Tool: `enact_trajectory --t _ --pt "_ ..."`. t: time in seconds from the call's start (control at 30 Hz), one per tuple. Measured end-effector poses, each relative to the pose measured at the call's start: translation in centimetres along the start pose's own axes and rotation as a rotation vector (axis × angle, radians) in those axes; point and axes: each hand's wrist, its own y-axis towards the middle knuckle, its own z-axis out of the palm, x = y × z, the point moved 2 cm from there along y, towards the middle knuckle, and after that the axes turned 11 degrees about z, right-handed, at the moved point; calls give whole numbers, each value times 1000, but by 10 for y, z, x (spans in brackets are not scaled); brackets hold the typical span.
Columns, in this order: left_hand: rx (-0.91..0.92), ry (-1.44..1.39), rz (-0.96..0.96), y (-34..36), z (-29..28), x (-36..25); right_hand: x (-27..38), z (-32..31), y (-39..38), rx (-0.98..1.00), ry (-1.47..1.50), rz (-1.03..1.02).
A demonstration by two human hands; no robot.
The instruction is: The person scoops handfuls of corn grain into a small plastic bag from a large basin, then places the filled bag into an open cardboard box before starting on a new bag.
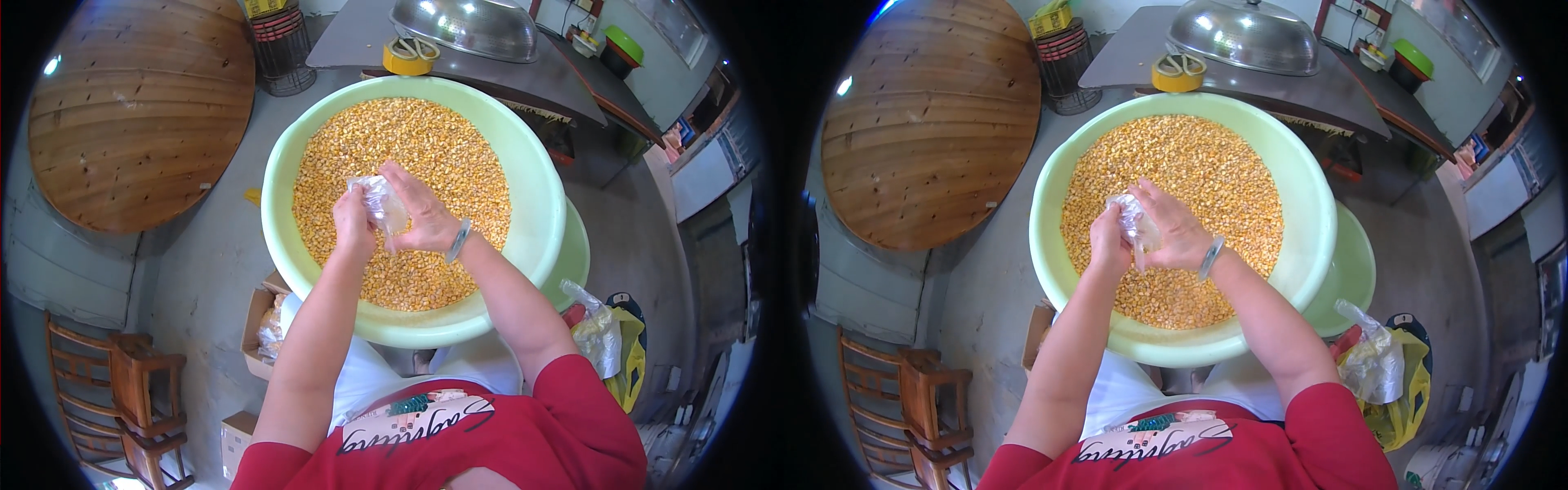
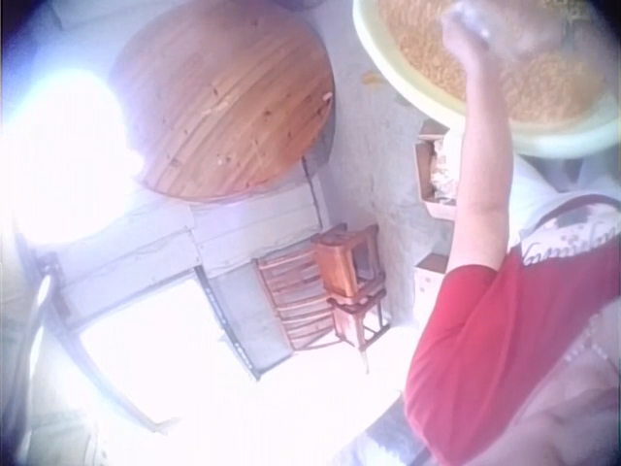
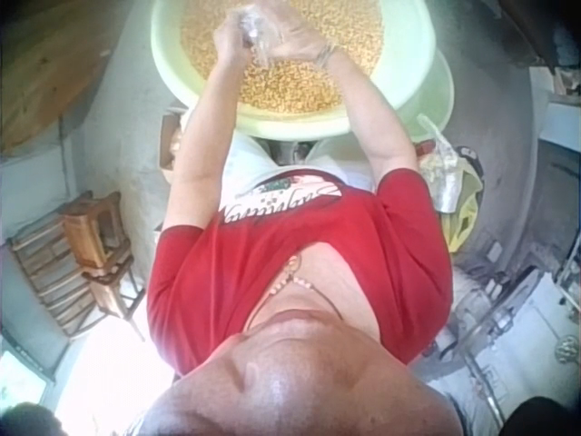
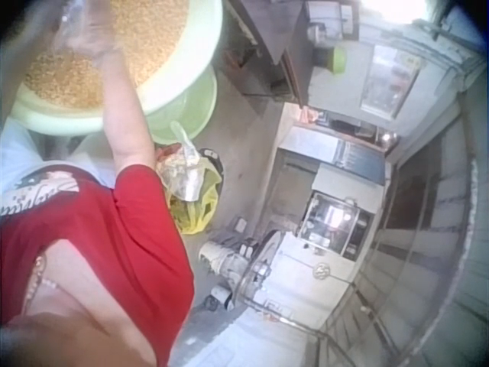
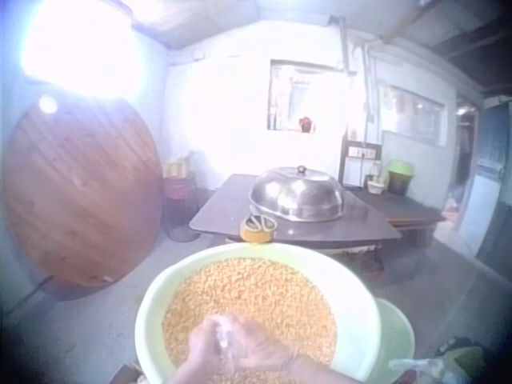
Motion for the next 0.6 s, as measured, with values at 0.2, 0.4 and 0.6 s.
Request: enact_trajectory --t 0.2,0.4,0.6 --pt "35 11 -41 -4 4 -6 -22 2 -2 -294 -222 2" --pt "-118 -98 68 8 -11 -7 -27 -13 -3 -328 -105 139" --pt "-117 -380 57 16 -15 -8 -5 -13 -1 -211 -34 -242"
